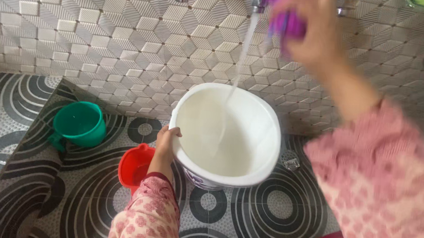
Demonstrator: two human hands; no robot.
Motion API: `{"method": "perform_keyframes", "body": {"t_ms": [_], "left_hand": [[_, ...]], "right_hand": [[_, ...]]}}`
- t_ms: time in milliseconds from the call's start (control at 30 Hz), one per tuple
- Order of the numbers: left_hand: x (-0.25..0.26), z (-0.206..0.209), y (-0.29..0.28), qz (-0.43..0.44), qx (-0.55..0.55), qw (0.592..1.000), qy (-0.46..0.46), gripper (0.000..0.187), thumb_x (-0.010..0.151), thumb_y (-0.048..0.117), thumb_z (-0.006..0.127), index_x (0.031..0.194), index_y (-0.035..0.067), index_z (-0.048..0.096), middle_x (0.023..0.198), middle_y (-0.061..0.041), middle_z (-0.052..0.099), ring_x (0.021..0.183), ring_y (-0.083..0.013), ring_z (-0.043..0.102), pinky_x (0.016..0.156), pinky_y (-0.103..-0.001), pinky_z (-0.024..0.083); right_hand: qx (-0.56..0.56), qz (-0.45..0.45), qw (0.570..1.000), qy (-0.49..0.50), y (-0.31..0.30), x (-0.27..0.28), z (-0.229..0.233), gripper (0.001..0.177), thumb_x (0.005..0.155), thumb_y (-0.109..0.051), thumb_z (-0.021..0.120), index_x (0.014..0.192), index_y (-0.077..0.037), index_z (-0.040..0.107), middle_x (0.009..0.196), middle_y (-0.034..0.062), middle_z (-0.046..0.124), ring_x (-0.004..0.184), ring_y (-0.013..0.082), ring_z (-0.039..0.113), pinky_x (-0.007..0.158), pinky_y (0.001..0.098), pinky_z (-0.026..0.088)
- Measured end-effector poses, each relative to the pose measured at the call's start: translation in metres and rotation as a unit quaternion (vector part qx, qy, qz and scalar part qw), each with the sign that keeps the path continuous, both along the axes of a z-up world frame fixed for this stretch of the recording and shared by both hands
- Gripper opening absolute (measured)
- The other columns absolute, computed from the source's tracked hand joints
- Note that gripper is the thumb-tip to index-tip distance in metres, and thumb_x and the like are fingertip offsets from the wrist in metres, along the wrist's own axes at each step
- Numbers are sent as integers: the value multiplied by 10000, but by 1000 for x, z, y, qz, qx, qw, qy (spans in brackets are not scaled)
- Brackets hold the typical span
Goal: The person scrubs a red plastic cup with a purple cloth, rinses it under a tap, and then scrubs the inside and outside of a white bucket with the same cloth. The person uses water from the tap to rinse the bucket and the cloth during the process.
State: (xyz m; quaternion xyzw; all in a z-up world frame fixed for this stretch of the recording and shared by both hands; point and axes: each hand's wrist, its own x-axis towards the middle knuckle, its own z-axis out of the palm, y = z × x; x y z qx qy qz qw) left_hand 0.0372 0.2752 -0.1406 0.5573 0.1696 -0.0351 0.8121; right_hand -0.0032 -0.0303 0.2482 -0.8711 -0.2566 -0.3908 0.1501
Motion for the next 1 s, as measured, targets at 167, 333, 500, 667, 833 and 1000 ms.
{"method": "perform_keyframes", "body": {"t_ms": [167,333,500,667,833,1000], "left_hand": [[-4,2,-2,4,-2,1000,-8,322,673,32,614,992,19,662,809,-89,642,668,-227,598,582,-345,493],[-17,-12,2,20,-4,999,-41,277,692,8,601,960,30,667,823,-91,642,694,-219,606,624,-342,506],[-16,-17,11,24,14,999,-47,214,735,48,615,939,-8,649,847,-84,632,750,-205,608,678,-333,504],[-16,6,8,50,238,965,-94,460,729,115,706,1149,-17,572,1049,-147,625,944,-276,639,824,-380,511],[-48,74,-15,145,554,751,-328,641,753,215,804,1317,37,558,1345,-246,542,1289,-443,476,1099,-525,371],[-85,148,-95,-166,497,571,-632,659,739,358,873,1279,108,591,1366,-165,547,1400,-431,432,1205,-569,313]], "right_hand": [[96,95,956,259,9,-52,-128,368,766,-51,731,1104,-188,683,1498,75,515,1475,320,468,1198,454,425],[-30,89,948,303,20,-62,-190,639,698,-282,886,1260,-128,625,1535,213,346,1360,493,388,1072,505,411],[-187,-7,823,537,15,-70,-203,618,819,-458,721,1391,-259,595,1424,35,582,1306,293,579,1116,454,471],[-300,-32,787,538,18,-74,-225,530,943,-535,596,1387,-245,597,1433,47,564,1372,287,494,1201,586,274],[-258,-61,873,408,-4,-50,-258,490,900,-465,619,1322,-216,636,1437,50,558,1421,287,435,1192,629,233],[-331,-66,890,308,-17,-13,-308,536,936,-508,623,1305,-118,613,1443,117,527,1431,361,397,1181,628,249]]}}
